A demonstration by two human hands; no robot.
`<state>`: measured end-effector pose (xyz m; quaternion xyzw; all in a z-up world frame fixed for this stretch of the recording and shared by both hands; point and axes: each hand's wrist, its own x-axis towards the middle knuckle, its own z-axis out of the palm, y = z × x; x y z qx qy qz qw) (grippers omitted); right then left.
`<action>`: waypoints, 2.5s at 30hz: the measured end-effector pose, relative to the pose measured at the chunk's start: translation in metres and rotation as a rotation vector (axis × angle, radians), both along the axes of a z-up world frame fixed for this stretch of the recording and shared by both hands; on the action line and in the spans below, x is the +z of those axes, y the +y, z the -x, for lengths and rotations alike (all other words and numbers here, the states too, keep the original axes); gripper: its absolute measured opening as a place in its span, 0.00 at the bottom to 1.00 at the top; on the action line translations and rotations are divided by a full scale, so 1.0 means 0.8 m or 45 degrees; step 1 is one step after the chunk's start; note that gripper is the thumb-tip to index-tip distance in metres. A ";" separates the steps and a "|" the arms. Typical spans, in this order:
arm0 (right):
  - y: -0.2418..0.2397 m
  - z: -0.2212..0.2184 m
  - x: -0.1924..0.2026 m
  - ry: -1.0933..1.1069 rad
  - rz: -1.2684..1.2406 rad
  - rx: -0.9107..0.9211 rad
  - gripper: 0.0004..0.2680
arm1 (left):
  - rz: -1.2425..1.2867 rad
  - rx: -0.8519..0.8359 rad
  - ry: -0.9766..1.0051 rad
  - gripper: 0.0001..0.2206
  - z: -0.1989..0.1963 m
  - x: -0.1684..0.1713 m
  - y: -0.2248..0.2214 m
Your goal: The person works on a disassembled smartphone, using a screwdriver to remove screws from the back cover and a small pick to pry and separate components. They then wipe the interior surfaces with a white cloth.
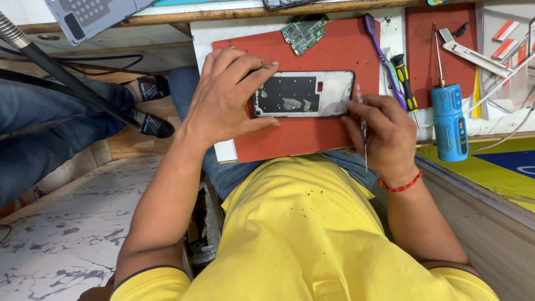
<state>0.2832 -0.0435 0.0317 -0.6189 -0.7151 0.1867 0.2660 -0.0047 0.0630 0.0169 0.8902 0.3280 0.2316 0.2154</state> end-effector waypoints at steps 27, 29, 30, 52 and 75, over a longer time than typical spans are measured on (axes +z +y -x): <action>0.051 0.088 -0.042 0.413 -0.149 0.169 0.04 | 0.121 0.322 -0.137 0.48 -0.013 -0.034 -0.043; 0.050 0.089 -0.044 0.405 -0.156 0.169 0.04 | 0.106 0.318 -0.139 0.47 -0.012 -0.035 -0.043; 0.049 0.089 -0.045 0.403 -0.155 0.169 0.04 | 0.107 0.319 -0.136 0.47 -0.012 -0.036 -0.044; 0.042 0.097 -0.052 0.457 -0.210 0.166 0.06 | 0.093 0.330 -0.166 0.41 -0.014 -0.035 -0.043; 0.033 0.079 -0.047 0.492 -0.155 -0.055 0.03 | 0.114 0.253 -0.017 0.38 -0.020 -0.019 -0.038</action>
